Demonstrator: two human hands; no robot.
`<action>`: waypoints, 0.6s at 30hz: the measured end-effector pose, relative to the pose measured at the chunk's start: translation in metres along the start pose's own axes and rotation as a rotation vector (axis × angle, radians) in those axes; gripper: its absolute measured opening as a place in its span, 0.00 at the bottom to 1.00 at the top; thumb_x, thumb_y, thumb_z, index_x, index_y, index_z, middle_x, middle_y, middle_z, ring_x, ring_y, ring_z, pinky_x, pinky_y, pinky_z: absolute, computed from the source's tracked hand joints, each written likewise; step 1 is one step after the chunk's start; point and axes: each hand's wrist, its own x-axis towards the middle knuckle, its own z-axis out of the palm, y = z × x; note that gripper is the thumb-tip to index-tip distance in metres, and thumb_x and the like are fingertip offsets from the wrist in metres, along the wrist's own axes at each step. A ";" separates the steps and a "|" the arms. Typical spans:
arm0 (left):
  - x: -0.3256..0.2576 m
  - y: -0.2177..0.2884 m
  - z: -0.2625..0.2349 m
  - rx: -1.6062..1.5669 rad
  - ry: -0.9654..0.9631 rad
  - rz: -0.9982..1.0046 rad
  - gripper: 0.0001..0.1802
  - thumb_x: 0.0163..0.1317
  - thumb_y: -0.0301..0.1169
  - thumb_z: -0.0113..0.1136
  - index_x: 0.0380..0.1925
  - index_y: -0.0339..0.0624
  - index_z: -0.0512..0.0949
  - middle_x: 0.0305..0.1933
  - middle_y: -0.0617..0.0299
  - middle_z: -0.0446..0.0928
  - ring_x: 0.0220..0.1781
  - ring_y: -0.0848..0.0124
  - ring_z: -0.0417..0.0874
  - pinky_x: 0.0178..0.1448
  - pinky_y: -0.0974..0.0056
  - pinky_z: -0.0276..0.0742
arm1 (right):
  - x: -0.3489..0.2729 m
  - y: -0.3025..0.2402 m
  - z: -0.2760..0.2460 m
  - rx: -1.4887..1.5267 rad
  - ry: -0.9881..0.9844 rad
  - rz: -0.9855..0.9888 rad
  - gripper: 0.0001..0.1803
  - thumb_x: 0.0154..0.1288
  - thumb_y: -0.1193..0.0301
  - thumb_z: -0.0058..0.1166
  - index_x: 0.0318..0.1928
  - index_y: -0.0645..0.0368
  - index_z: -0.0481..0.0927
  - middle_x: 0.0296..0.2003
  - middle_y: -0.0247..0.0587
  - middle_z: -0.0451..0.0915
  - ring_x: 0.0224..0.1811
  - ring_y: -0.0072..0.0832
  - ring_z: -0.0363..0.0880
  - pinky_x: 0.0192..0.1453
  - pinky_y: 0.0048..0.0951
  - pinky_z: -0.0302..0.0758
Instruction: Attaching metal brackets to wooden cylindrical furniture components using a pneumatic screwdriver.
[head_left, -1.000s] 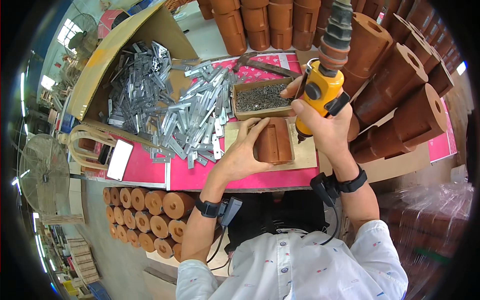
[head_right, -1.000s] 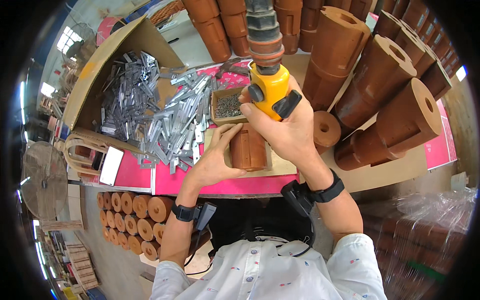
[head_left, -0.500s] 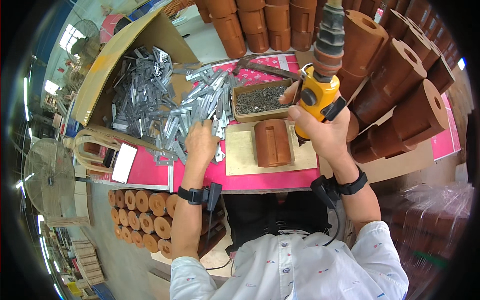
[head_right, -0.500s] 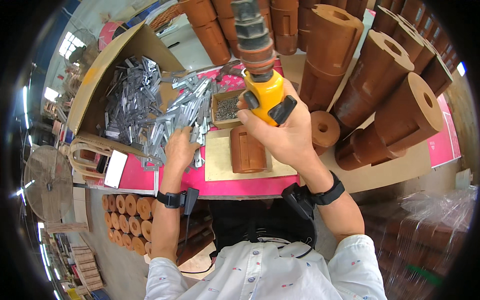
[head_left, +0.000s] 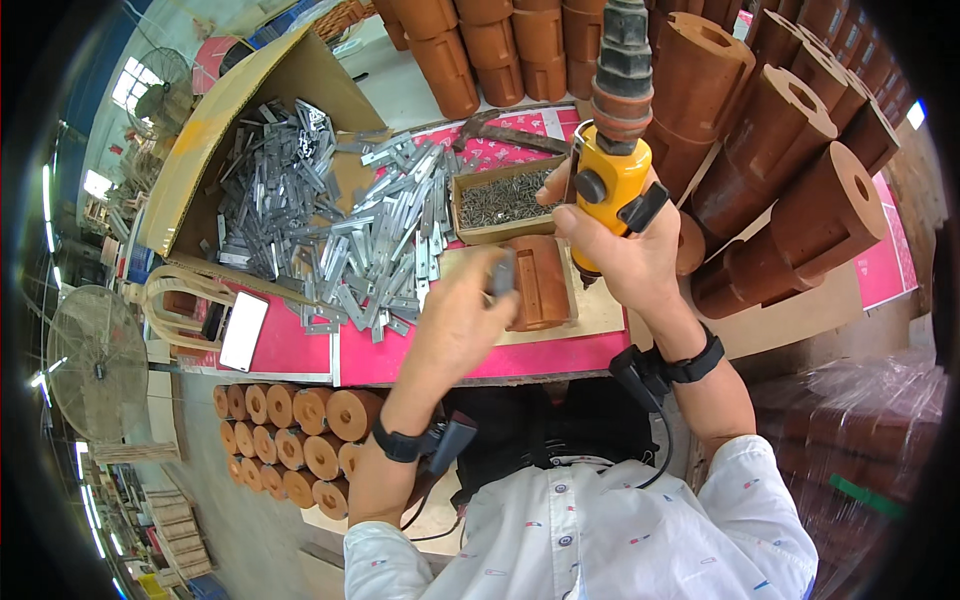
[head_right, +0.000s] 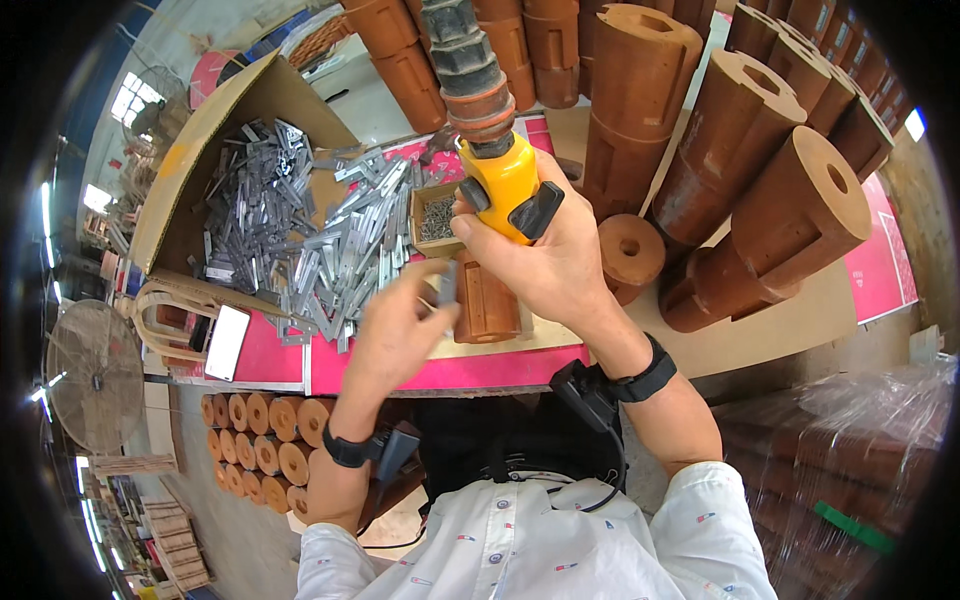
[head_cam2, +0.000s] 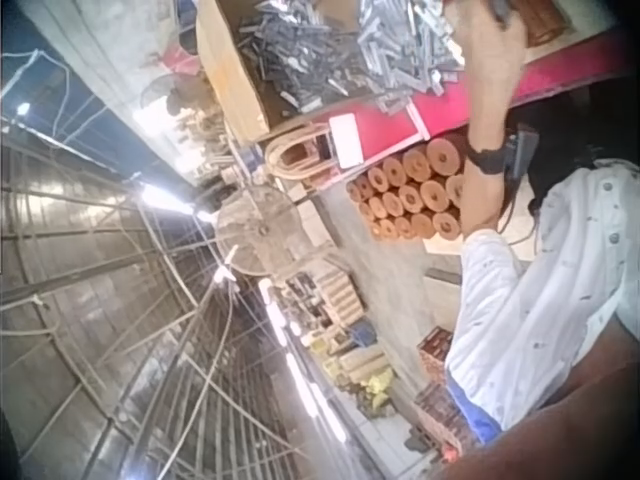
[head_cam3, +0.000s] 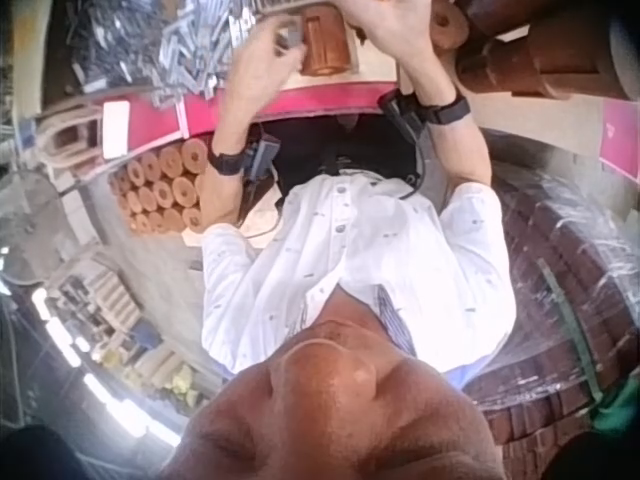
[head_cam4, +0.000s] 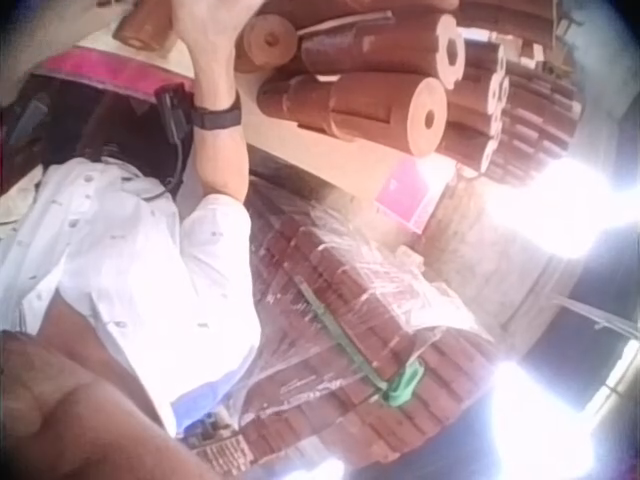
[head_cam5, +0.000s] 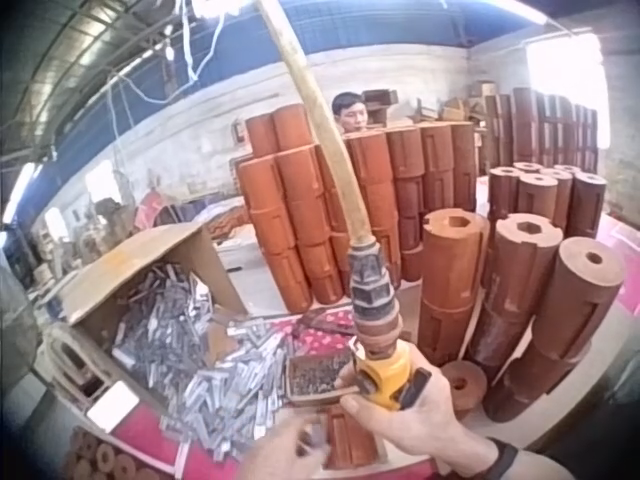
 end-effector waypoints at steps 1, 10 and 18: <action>-0.003 0.000 0.009 0.080 0.002 0.129 0.22 0.55 0.31 0.61 0.49 0.33 0.76 0.40 0.44 0.79 0.41 0.52 0.82 0.44 0.55 0.77 | 0.000 -0.001 0.001 0.014 0.004 0.007 0.23 0.58 0.77 0.63 0.53 0.64 0.71 0.41 0.33 0.79 0.44 0.18 0.77 0.52 0.24 0.76; -0.009 0.009 0.010 0.277 -0.138 0.250 0.28 0.53 0.36 0.68 0.52 0.32 0.75 0.46 0.46 0.74 0.47 0.49 0.78 0.51 0.52 0.75 | 0.001 -0.001 -0.001 -0.017 0.004 -0.019 0.23 0.58 0.76 0.63 0.53 0.64 0.71 0.40 0.33 0.79 0.42 0.17 0.77 0.50 0.23 0.76; 0.004 -0.009 0.006 0.306 -0.204 0.526 0.39 0.42 0.37 0.76 0.54 0.33 0.72 0.63 0.47 0.67 0.67 0.50 0.63 0.69 0.51 0.61 | 0.003 0.003 -0.001 -0.057 0.007 -0.070 0.23 0.57 0.75 0.63 0.53 0.63 0.72 0.39 0.34 0.80 0.42 0.17 0.77 0.50 0.23 0.76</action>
